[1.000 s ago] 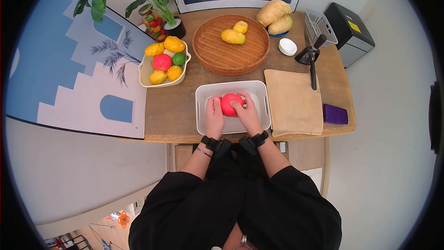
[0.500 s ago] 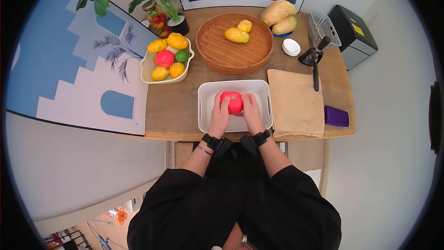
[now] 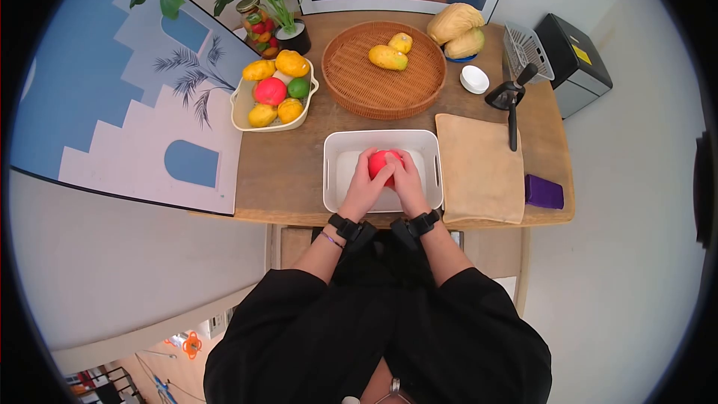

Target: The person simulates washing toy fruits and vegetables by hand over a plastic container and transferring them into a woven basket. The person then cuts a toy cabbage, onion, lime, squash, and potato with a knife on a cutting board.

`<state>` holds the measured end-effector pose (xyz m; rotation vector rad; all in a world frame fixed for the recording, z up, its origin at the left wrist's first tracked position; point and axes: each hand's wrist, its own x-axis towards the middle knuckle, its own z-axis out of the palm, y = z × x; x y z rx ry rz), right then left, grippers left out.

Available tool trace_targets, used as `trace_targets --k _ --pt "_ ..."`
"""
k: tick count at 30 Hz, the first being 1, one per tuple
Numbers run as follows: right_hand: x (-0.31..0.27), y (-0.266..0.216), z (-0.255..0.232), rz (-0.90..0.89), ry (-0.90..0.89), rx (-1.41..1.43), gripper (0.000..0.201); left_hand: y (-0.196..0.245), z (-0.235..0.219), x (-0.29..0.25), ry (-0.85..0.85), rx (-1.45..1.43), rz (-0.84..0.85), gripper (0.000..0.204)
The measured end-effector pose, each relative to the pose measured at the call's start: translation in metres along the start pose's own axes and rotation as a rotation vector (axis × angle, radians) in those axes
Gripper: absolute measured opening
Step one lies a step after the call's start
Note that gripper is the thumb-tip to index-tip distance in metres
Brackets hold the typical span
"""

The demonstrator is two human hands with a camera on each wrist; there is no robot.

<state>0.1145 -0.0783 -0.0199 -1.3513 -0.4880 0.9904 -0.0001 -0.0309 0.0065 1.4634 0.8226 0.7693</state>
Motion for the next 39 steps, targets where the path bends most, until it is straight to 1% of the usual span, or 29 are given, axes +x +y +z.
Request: trace_targets --k 1,3,4,6,7,9,10,12,13,15,16,18,19,21,22,24,25,27,28,30,31,33,34,36,37,39 --pt "0.002 -0.001 0.0 -0.006 -0.001 -0.002 0.045 0.001 0.0 0.002 0.0 -0.002 0.006 0.053" --pt "0.002 0.0 -0.001 0.06 0.107 0.095 0.042 0.001 0.001 0.001 -0.005 0.077 -0.072 0.045" --pt "0.0 -0.003 0.0 0.062 0.11 0.095 0.042 -0.004 0.0 0.002 -0.008 0.077 -0.074 0.045" --pt "-0.004 -0.008 0.002 0.008 0.134 0.114 0.038 -0.017 -0.005 0.006 0.101 -0.018 -0.128 0.043" --pt "-0.006 -0.01 0.003 0.007 0.134 0.115 0.038 -0.02 -0.006 0.007 0.101 -0.018 -0.126 0.043" --pt "-0.008 -0.015 0.005 -0.028 0.141 0.046 0.037 -0.025 -0.009 0.009 0.193 -0.27 -0.062 0.041" --pt "-0.007 -0.016 0.003 -0.028 0.139 0.046 0.037 -0.026 -0.011 0.01 0.194 -0.271 -0.062 0.041" --pt "-0.005 -0.018 -0.002 0.011 -0.024 0.05 0.039 -0.03 -0.014 0.009 0.191 -0.106 0.073 0.038" --pt "-0.006 -0.018 -0.002 0.011 -0.024 0.051 0.039 -0.027 -0.014 0.007 0.191 -0.105 0.072 0.038" --pt "-0.007 -0.018 0.001 0.088 0.013 0.054 0.043 -0.02 -0.014 0.006 0.17 -0.096 0.029 0.036" --pt "-0.007 -0.017 0.003 0.087 0.012 0.054 0.043 -0.018 -0.012 0.007 0.17 -0.096 0.03 0.036" --pt "-0.007 -0.013 0.005 0.09 0.045 0.0 0.045 -0.012 -0.006 0.007 0.174 -0.056 -0.049 0.038" --pt "-0.008 -0.009 0.005 0.09 0.045 0.0 0.045 -0.017 -0.002 0.007 0.174 -0.056 -0.049 0.038" --pt "-0.006 -0.004 0.004 -0.052 0.154 -0.164 0.042 -0.025 0.004 0.008 0.19 0.031 0.046 0.05" --pt "-0.005 -0.004 0.002 -0.054 0.154 -0.164 0.042 -0.021 0.003 0.009 0.189 0.03 0.048 0.05" --pt "-0.004 -0.005 -0.002 -0.112 0.097 -0.127 0.04 -0.016 0.001 0.007 0.141 0.058 -0.171 0.057" --pt "-0.005 -0.005 -0.002 -0.111 0.098 -0.127 0.04 -0.009 0.001 0.005 0.139 0.058 -0.172 0.057" --pt "-0.005 -0.007 -0.001 -0.071 0.063 -0.004 0.038 0.005 -0.001 0.004 0.038 -0.077 -0.322 0.054" --pt "-0.002 -0.004 -0.003 -0.072 0.064 -0.004 0.038 -0.002 -0.002 0.006 0.037 -0.077 -0.322 0.054" --pt "0.006 0.006 -0.009 -0.019 0.096 -0.008 0.035 -0.025 -0.005 0.01 0.072 0.003 -0.09 0.043" --pt "0.002 0.002 -0.006 -0.017 0.095 -0.007 0.035 -0.023 -0.005 0.008 0.073 0.004 -0.091 0.043" --pt "-0.003 -0.008 0.001 0.06 0.081 0.06 0.034 -0.019 -0.004 0.007 0.157 -0.157 -0.099 0.038" --pt "0.0 -0.005 0.001 0.058 0.08 0.06 0.034 -0.019 -0.005 0.008 0.158 -0.157 -0.098 0.038" --pt "0.004 0.002 0.002 0.02 0.048 -0.008 0.037 -0.022 -0.009 0.008 0.132 -0.06 0.001 0.035" --pt "0.003 0.002 0.002 0.021 0.049 -0.007 0.037 -0.024 -0.009 0.007 0.132 -0.059 0.0 0.035" --pt "0.002 0.002 0.002 0.027 -0.01 -0.049 0.042 -0.027 -0.009 0.008 0.156 -0.043 0.009 0.036"
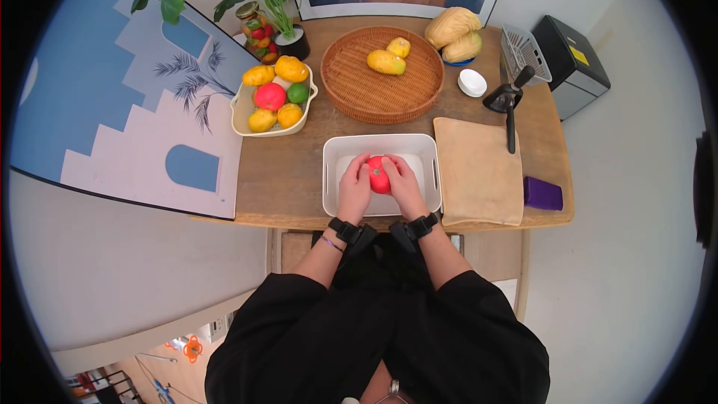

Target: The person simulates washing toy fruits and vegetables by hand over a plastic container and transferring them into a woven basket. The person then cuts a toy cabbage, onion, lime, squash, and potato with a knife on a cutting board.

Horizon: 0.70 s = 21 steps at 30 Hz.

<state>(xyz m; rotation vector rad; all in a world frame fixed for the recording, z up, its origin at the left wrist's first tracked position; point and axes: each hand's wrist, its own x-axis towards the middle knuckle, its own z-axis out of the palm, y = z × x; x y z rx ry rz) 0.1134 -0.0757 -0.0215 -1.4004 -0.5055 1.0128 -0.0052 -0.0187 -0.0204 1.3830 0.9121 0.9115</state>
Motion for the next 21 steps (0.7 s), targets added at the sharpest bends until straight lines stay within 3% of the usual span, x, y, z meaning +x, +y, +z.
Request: trace_targets --k 4,6,7,9,13,15,16,18,21 --pt "-0.012 -0.011 0.002 -0.167 0.035 -0.136 0.046 0.004 0.008 0.0 0.0 -0.01 -0.065 0.047" --pt "-0.013 -0.014 0.001 -0.253 0.108 -0.131 0.044 0.035 0.008 -0.003 -0.145 -0.063 -0.368 0.052" --pt "-0.012 -0.014 0.0 -0.257 0.108 -0.13 0.044 0.045 0.008 -0.004 -0.145 -0.063 -0.365 0.052" --pt "-0.009 -0.012 -0.001 -0.164 0.049 -0.02 0.04 0.059 0.008 -0.005 -0.264 -0.038 -0.525 0.056" --pt "-0.002 -0.003 -0.011 -0.129 0.037 -0.028 0.034 0.03 0.007 -0.005 -0.183 -0.072 -0.329 0.058" --pt "0.003 0.002 -0.006 -0.177 0.105 0.075 0.038 0.032 0.009 -0.007 -0.008 0.021 -0.202 0.063" --pt "0.002 -0.001 -0.004 -0.175 0.102 0.075 0.038 0.022 0.008 -0.003 -0.004 0.021 -0.203 0.063" --pt "-0.009 -0.016 0.0 -0.107 0.105 -0.011 0.039 -0.007 0.006 0.005 0.13 0.053 -0.001 0.065" --pt "-0.016 -0.028 0.003 0.061 -0.026 -0.046 0.045 0.009 0.002 0.001 0.212 0.021 -0.048 0.064"
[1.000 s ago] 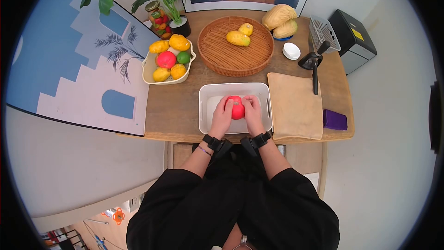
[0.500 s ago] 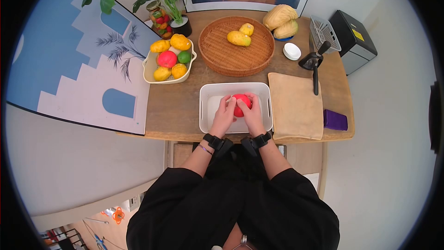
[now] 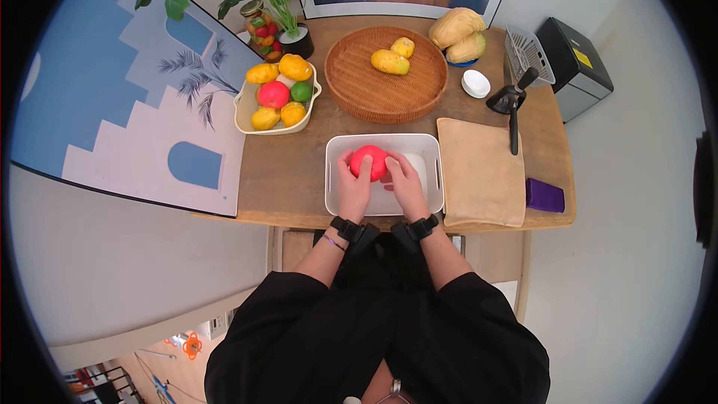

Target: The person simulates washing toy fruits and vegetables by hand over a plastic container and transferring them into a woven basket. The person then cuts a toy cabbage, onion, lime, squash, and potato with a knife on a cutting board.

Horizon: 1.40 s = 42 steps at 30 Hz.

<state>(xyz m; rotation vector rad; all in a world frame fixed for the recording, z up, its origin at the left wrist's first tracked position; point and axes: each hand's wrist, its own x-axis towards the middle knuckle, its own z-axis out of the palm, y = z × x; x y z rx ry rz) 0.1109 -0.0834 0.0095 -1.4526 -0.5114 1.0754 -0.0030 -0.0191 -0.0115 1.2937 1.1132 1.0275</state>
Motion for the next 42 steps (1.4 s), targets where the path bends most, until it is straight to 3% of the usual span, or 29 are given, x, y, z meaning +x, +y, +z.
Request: trace_targets --k 4,7,9,13,15,16,19,22,23,27,30,32,36,38,40,42 --pt "0.007 0.012 0.004 -0.087 0.048 -0.033 0.051 0.01 -0.001 -0.005 -0.062 0.085 0.053 0.055" --pt "0.005 0.011 0.003 -0.175 -0.014 0.036 0.056 0.008 -0.002 -0.003 -0.203 0.063 0.061 0.046" --pt "0.001 0.005 0.001 -0.094 -0.074 -0.095 0.053 0.002 -0.003 -0.004 -0.181 -0.151 0.021 0.04" --pt "-0.004 -0.006 -0.002 0.023 -0.112 -0.087 0.051 0.007 -0.007 -0.006 -0.154 -0.29 0.033 0.04" --pt "-0.008 -0.01 0.001 -0.018 0.04 -0.146 0.051 0.007 -0.005 -0.004 -0.06 -0.302 0.014 0.036" --pt "-0.005 -0.011 0.001 -0.022 0.032 -0.151 0.051 0.009 -0.006 -0.002 -0.052 -0.306 0.018 0.036" --pt "0.002 -0.02 -0.009 -0.397 0.104 -0.337 0.053 0.006 -0.008 -0.002 -0.021 -0.249 -0.065 0.032" --pt "0.01 -0.065 0.005 -0.316 0.107 -0.169 0.052 -0.001 -0.002 0.001 -0.031 -0.216 -0.001 0.023" --pt "0.019 -0.08 0.01 -0.227 0.101 -0.154 0.052 0.0 -0.001 0.0 -0.052 -0.186 -0.021 0.023" --pt "0.089 -0.093 0.032 -0.159 0.103 -0.115 0.048 -0.002 -0.002 -0.003 -0.078 -0.142 0.008 0.025" --pt "0.137 -0.072 0.05 -0.091 0.034 0.085 0.054 -0.006 -0.002 -0.002 -0.071 -0.098 0.029 0.026" --pt "0.173 -0.034 0.059 -0.437 0.184 0.007 0.061 -0.004 -0.002 -0.003 -0.071 -0.08 0.039 0.026" --pt "0.119 -0.036 0.056 -0.471 0.076 -0.056 0.056 -0.004 -0.001 -0.005 -0.089 -0.164 0.068 0.029" --pt "0.091 -0.045 0.044 -0.465 -0.092 -0.286 0.043 -0.007 -0.001 -0.007 -0.094 -0.191 0.047 0.03" --pt "0.054 -0.051 0.037 -0.495 -0.083 -0.303 0.032 -0.001 -0.003 -0.009 -0.107 -0.218 0.035 0.03" --pt "0.021 -0.053 0.024 -0.344 -0.235 -0.346 0.03 0.029 -0.012 -0.019 -0.201 -0.373 -0.249 0.032"
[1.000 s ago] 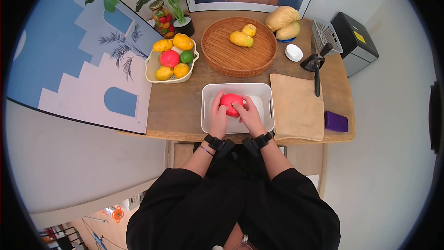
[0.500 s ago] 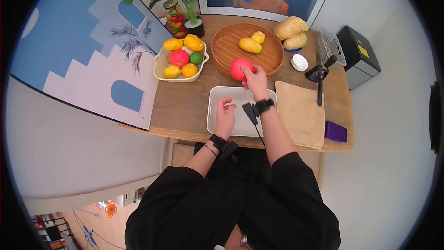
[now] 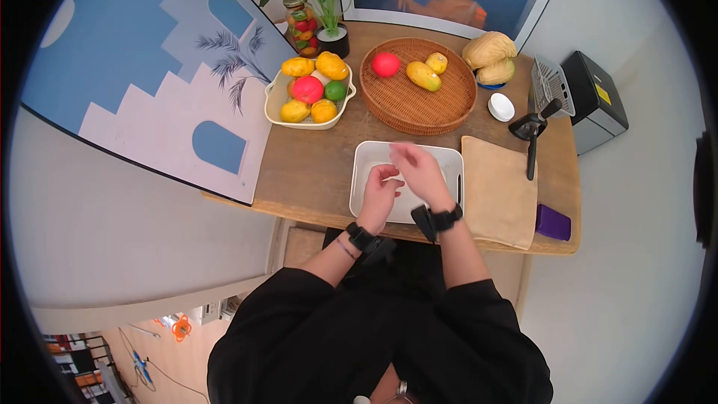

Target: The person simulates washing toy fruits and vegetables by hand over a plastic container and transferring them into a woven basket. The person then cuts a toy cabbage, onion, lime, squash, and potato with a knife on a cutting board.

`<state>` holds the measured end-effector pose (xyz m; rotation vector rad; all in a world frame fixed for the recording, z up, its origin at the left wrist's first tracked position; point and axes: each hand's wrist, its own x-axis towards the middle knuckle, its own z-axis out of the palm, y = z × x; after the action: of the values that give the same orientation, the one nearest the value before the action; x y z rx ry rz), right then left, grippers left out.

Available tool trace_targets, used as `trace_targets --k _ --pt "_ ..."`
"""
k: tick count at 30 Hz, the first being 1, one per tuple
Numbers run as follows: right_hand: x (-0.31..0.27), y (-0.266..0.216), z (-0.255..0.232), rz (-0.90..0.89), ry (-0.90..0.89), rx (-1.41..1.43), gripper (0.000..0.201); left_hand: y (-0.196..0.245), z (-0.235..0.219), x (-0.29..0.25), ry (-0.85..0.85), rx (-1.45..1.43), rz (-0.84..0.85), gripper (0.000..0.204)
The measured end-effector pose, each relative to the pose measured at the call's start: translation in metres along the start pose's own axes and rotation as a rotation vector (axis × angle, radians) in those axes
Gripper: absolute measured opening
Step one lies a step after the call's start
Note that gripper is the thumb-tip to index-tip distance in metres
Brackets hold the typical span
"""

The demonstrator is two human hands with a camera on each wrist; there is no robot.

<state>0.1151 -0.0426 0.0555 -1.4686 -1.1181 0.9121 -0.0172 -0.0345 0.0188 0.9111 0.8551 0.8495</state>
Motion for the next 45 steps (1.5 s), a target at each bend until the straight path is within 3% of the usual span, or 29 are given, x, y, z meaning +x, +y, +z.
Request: trace_targets --k 1,3,4,6,9,12,13,15,16,18,23,25,26,28,29,31,32,34,36,39,40,43,45 --pt "-0.017 -0.007 -0.002 0.002 0.003 0.003 0.03 0.019 0.0 -0.007 -0.001 0.004 -0.002 0.032" --pt "-0.047 -0.013 -0.004 -0.051 0.076 -0.085 0.027 0.061 -0.011 -0.021 -0.338 0.137 -0.083 0.026" --pt "-0.056 -0.01 -0.006 -0.051 0.076 -0.078 0.027 0.08 -0.021 -0.022 -0.336 0.144 -0.084 0.026" --pt "-0.071 -0.003 -0.006 -0.042 0.076 -0.249 0.026 0.119 -0.046 -0.014 -0.6 0.425 0.051 0.024" --pt "-0.077 0.026 0.005 -0.016 0.053 -0.31 0.023 0.166 -0.074 0.028 -0.261 0.736 0.293 0.025" --pt "-0.08 0.03 0.015 -0.03 0.038 -0.433 0.022 0.157 -0.149 0.147 0.107 1.107 0.686 0.045" --pt "-0.08 0.028 0.017 -0.082 0.045 -0.52 0.021 0.154 -0.166 0.167 0.095 1.112 0.698 0.045" --pt "-0.082 0.026 0.017 -0.069 0.052 -0.534 0.021 0.157 -0.176 0.196 0.282 1.515 0.743 0.065" --pt "-0.083 0.025 0.016 -0.048 0.04 -0.552 0.021 0.161 -0.171 0.199 0.266 1.516 0.761 0.065" --pt "-0.083 0.027 0.015 -0.049 0.058 -0.537 0.021 0.162 -0.162 0.201 0.185 1.762 0.503 0.076" --pt "-0.082 0.013 0.011 -0.093 0.019 -0.31 0.018 0.152 -0.15 0.2 0.169 1.811 0.486 0.072" --pt "-0.098 -0.056 -0.007 -0.189 0.079 -0.008 0.015 0.157 -0.147 0.2 0.21 1.89 0.448 0.068" --pt "-0.112 -0.101 -0.021 -0.343 0.118 -0.034 0.013 0.148 -0.161 0.208 0.258 1.881 0.586 0.065" --pt "-0.15 -0.184 -0.058 -0.547 0.001 0.087 0.01 0.159 -0.147 0.187 0.281 1.877 0.552 0.062" --pt "-0.159 -0.206 -0.056 -0.902 -0.006 0.388 0.008 0.158 -0.146 0.185 0.293 1.889 0.534 0.062" --pt "-0.144 -0.238 -0.066 -1.628 -0.249 0.826 0.009 0.157 -0.146 0.185 0.338 1.892 0.546 0.059" --pt "-0.157 -0.258 -0.086 -1.562 -0.469 0.826 0.01 0.153 -0.146 0.182 0.344 1.901 0.524 0.059" --pt "-0.174 -0.254 -0.096 -1.555 -0.471 0.828 0.01 0.151 -0.137 0.18 0.521 1.772 0.656 0.06" --pt "-0.168 -0.264 -0.086 -1.544 -0.457 0.804 0.009 0.156 -0.122 0.161 0.552 1.696 0.696 0.062" --pt "-0.178 -0.267 -0.089 -1.53 -0.429 0.765 0.009 0.153 -0.107 0.135 0.36 1.338 0.834 0.061" --pt "-0.181 -0.266 -0.097 -1.527 -0.417 0.752 0.009 0.151 -0.102 0.126 0.366 1.341 0.829 0.061" --pt "-0.25 -0.238 -0.147 -1.522 -0.379 0.701 0.009 0.152 -0.074 0.085 0.257 1.242 0.872 0.063" --pt "-0.222 -0.254 -0.129 -1.516 -0.355 0.661 0.01 0.155 -0.058 0.063 0.185 1.215 0.904 0.063"
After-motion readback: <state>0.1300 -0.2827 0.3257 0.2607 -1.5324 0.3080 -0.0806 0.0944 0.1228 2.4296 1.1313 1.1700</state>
